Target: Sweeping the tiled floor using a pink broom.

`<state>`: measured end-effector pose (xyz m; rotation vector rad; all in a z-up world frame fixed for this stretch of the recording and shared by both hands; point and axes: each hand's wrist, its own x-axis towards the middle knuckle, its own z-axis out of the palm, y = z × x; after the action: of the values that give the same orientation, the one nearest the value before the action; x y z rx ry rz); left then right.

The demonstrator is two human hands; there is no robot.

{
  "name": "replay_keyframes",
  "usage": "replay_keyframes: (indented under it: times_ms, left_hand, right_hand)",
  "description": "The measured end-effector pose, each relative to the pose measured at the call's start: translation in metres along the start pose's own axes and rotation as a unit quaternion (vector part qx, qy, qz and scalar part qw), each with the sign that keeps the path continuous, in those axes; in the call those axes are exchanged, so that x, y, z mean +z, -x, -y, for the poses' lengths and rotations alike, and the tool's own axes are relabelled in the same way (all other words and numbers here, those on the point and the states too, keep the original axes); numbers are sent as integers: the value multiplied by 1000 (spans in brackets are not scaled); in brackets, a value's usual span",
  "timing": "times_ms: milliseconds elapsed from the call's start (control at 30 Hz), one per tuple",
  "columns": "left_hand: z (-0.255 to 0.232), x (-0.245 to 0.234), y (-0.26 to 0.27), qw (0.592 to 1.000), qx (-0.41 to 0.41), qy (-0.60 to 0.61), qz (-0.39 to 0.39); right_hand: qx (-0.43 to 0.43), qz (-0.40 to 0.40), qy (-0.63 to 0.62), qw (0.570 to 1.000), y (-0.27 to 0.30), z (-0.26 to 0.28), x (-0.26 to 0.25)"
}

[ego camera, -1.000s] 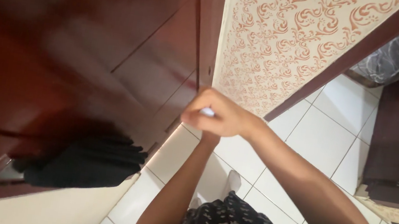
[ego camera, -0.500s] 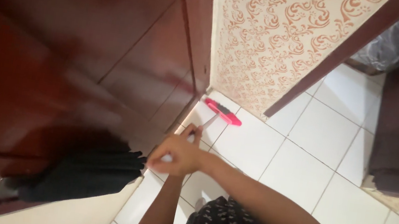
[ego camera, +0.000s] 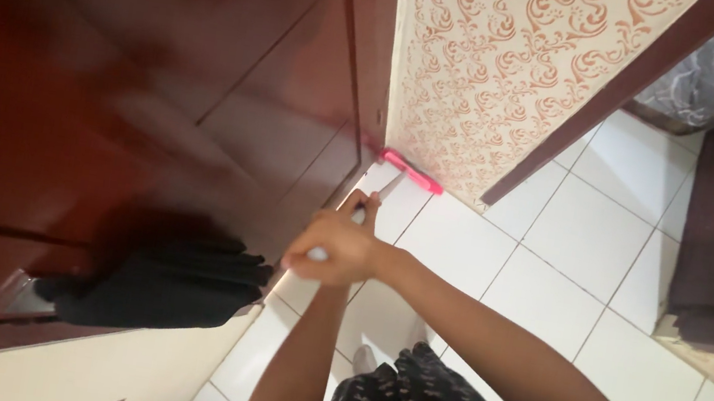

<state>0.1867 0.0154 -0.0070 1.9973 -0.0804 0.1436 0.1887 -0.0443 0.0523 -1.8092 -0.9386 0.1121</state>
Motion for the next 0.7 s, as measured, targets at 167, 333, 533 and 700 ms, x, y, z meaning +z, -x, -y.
replay_keyframes:
  times_ms: [167,333,533,700]
  left_hand:
    - [99,37,-13,936,98,324,91]
    - [101,23,-15,992,58,101,44]
    - [155,17,-28,996,22,53,65]
    - [170,-12,-40,733,-186,606,247]
  right_hand:
    - [44,-58,0,997,4,-20,8]
    - [25,-82,43,995,-5,-11,16]
    - [83,-74,16,994,-24,8,24]
    - [149,-115,-196,962,-29,42,12]
